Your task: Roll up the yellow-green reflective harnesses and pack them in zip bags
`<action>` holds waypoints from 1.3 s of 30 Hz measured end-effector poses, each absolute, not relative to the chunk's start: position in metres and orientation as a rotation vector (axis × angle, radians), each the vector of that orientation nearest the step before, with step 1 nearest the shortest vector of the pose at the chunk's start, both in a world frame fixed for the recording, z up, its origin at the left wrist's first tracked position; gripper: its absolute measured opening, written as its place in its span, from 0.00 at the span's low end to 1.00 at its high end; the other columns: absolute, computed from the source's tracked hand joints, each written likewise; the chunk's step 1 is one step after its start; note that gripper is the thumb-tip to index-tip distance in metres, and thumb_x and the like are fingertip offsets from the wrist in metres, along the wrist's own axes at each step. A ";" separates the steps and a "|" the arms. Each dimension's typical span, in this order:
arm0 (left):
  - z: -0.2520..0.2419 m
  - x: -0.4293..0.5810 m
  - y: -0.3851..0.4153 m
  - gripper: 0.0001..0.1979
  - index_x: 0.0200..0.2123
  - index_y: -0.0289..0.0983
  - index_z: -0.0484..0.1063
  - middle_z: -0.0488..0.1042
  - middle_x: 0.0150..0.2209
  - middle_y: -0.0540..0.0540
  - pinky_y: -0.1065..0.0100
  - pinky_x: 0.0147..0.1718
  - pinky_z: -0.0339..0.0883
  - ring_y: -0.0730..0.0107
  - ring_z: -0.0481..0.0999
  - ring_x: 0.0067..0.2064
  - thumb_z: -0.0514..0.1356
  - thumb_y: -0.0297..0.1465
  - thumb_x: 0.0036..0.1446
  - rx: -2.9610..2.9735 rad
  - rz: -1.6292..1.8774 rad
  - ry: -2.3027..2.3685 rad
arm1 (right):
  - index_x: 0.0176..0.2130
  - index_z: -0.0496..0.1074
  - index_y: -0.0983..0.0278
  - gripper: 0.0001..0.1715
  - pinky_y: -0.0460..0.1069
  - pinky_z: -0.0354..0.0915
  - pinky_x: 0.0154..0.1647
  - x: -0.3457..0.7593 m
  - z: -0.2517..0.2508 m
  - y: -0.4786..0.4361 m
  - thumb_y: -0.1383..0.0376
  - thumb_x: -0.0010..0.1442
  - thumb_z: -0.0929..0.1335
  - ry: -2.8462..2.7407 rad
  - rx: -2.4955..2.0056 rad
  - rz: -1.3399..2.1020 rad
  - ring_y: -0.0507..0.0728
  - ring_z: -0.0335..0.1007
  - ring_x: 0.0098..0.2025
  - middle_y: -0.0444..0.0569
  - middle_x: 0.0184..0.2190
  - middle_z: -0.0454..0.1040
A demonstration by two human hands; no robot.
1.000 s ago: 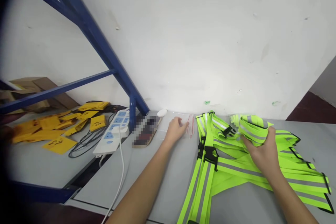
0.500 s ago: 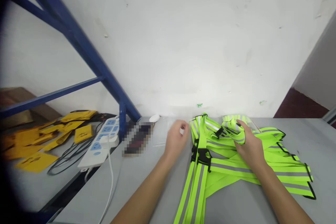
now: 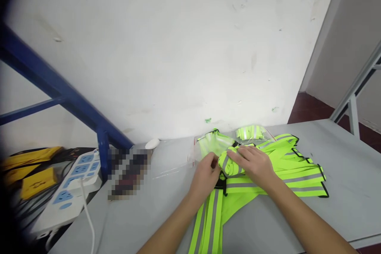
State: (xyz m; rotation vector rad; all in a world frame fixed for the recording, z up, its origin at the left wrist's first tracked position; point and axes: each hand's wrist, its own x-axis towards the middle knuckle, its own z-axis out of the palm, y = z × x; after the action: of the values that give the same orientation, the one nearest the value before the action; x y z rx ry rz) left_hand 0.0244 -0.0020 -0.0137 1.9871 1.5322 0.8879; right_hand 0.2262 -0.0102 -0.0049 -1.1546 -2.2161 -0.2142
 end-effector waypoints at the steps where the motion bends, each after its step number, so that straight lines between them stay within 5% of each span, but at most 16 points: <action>1: -0.014 0.022 -0.001 0.07 0.29 0.39 0.64 0.68 0.28 0.49 0.67 0.30 0.61 0.66 0.69 0.31 0.51 0.28 0.60 2.007 0.924 1.549 | 0.52 0.73 0.53 0.33 0.50 0.67 0.46 0.223 -0.006 -0.010 0.79 0.56 0.58 -2.256 -1.123 -0.249 0.56 0.74 0.44 0.46 0.40 0.79; 14: -0.001 0.020 -0.011 0.10 0.34 0.39 0.72 0.73 0.31 0.46 0.62 0.35 0.54 0.63 0.67 0.37 0.52 0.26 0.64 2.698 1.132 1.509 | 0.57 0.66 0.56 0.42 0.47 0.56 0.28 0.216 -0.014 -0.011 0.84 0.47 0.63 -2.380 -1.488 -0.550 0.55 0.70 0.31 0.46 0.35 0.75; 19: -0.003 0.021 -0.011 0.08 0.36 0.40 0.72 0.76 0.40 0.45 0.59 0.43 0.56 0.60 0.69 0.45 0.53 0.26 0.63 2.650 1.213 1.536 | 0.60 0.62 0.59 0.46 0.47 0.56 0.23 0.210 -0.015 -0.014 0.84 0.44 0.61 -2.358 -1.557 -0.500 0.55 0.70 0.29 0.48 0.35 0.74; 24: -0.015 0.020 -0.003 0.09 0.39 0.40 0.69 0.75 0.45 0.44 0.56 0.50 0.59 0.62 0.73 0.48 0.50 0.25 0.63 2.368 1.177 1.489 | 0.64 0.57 0.54 0.51 0.46 0.60 0.22 0.212 -0.010 -0.013 0.80 0.43 0.63 -2.239 -1.607 -0.013 0.57 0.73 0.30 0.48 0.41 0.76; 29: -0.024 0.020 0.004 0.07 0.35 0.39 0.66 0.73 0.38 0.46 0.66 0.37 0.67 0.66 0.74 0.40 0.50 0.27 0.61 2.048 1.119 1.445 | 0.56 0.69 0.56 0.36 0.56 0.68 0.48 0.223 0.007 -0.008 0.73 0.47 0.67 -1.931 -1.274 0.738 0.64 0.72 0.48 0.47 0.49 0.76; 34: -0.024 0.025 0.006 0.07 0.40 0.39 0.66 0.71 0.35 0.47 0.66 0.33 0.66 0.65 0.73 0.36 0.54 0.26 0.57 1.995 0.987 1.571 | 0.42 0.76 0.62 0.21 0.52 0.69 0.33 0.229 0.026 -0.012 0.69 0.44 0.72 -1.603 -1.275 1.287 0.61 0.74 0.34 0.44 0.33 0.79; 36: -0.024 0.028 0.008 0.12 0.45 0.38 0.66 0.71 0.34 0.47 0.65 0.33 0.65 0.64 0.73 0.36 0.54 0.26 0.57 2.052 0.874 1.579 | 0.42 0.76 0.62 0.23 0.52 0.69 0.32 0.229 0.033 -0.015 0.68 0.43 0.73 -1.434 -1.295 1.304 0.62 0.75 0.35 0.46 0.34 0.80; 39: -0.023 0.031 0.010 0.07 0.37 0.38 0.69 0.70 0.32 0.47 0.65 0.33 0.64 0.64 0.72 0.35 0.52 0.25 0.58 2.186 0.721 1.575 | 0.41 0.75 0.63 0.24 0.54 0.70 0.34 0.233 0.037 -0.017 0.66 0.40 0.75 -1.179 -1.302 1.276 0.63 0.76 0.37 0.49 0.37 0.80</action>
State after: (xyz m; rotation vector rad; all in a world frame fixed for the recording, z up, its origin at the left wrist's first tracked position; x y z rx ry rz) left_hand 0.0306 0.0105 -0.0235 2.1862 1.5751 0.7206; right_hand 0.2326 -0.0168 0.0368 -1.3022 -1.1790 1.2758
